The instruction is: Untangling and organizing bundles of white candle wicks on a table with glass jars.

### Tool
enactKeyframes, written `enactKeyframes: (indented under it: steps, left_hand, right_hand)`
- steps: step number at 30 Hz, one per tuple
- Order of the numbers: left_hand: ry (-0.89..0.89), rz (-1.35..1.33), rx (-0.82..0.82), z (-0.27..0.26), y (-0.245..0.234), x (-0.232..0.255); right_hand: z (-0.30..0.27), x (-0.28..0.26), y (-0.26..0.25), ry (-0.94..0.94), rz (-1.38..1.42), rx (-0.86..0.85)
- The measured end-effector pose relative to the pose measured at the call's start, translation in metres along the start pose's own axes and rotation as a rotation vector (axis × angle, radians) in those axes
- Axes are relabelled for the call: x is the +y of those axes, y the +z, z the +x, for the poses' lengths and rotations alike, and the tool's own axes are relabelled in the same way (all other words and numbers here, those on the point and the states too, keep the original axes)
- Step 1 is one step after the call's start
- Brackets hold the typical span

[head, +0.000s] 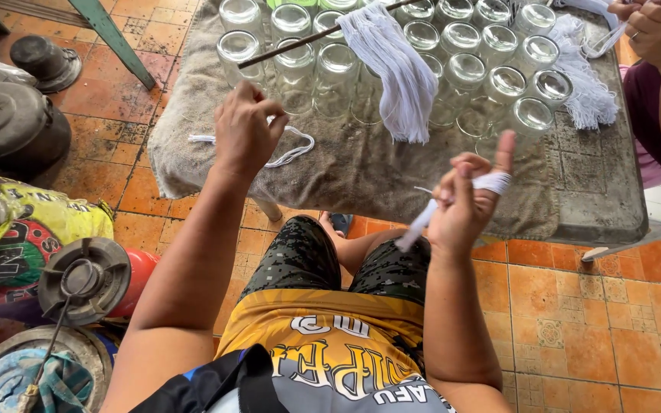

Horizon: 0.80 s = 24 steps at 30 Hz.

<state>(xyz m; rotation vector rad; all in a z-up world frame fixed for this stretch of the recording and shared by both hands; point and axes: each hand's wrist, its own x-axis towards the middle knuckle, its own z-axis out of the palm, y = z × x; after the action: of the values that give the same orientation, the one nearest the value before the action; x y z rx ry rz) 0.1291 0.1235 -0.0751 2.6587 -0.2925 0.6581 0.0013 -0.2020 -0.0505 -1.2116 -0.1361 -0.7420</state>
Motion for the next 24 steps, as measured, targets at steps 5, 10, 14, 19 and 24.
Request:
enactKeyframes:
  steps: [5,10,14,19,24]
  left_hand:
    - [-0.007,-0.414,-0.154,0.026,-0.002,0.044]
    - [0.060,-0.586,-0.302,0.024,-0.004,0.070]
    - [-0.007,-0.706,-0.363,0.014,0.007,0.076]
    - [-0.004,-0.693,-0.376,0.007,0.000,0.080]
    - [0.138,-0.374,-0.500,-0.005,0.016,0.049]
  right_hand:
    - [-0.007,0.011,0.041,0.064,-0.166,-0.156]
    - [0.004,0.036,0.059,0.128,-0.392,-0.223]
    - [0.012,0.074,0.064,0.061,-0.453,-0.354]
    - [0.013,0.078,0.062,0.067,-0.479,-0.359]
    - [0.029,0.030,0.038,0.401,-0.210,-0.217]
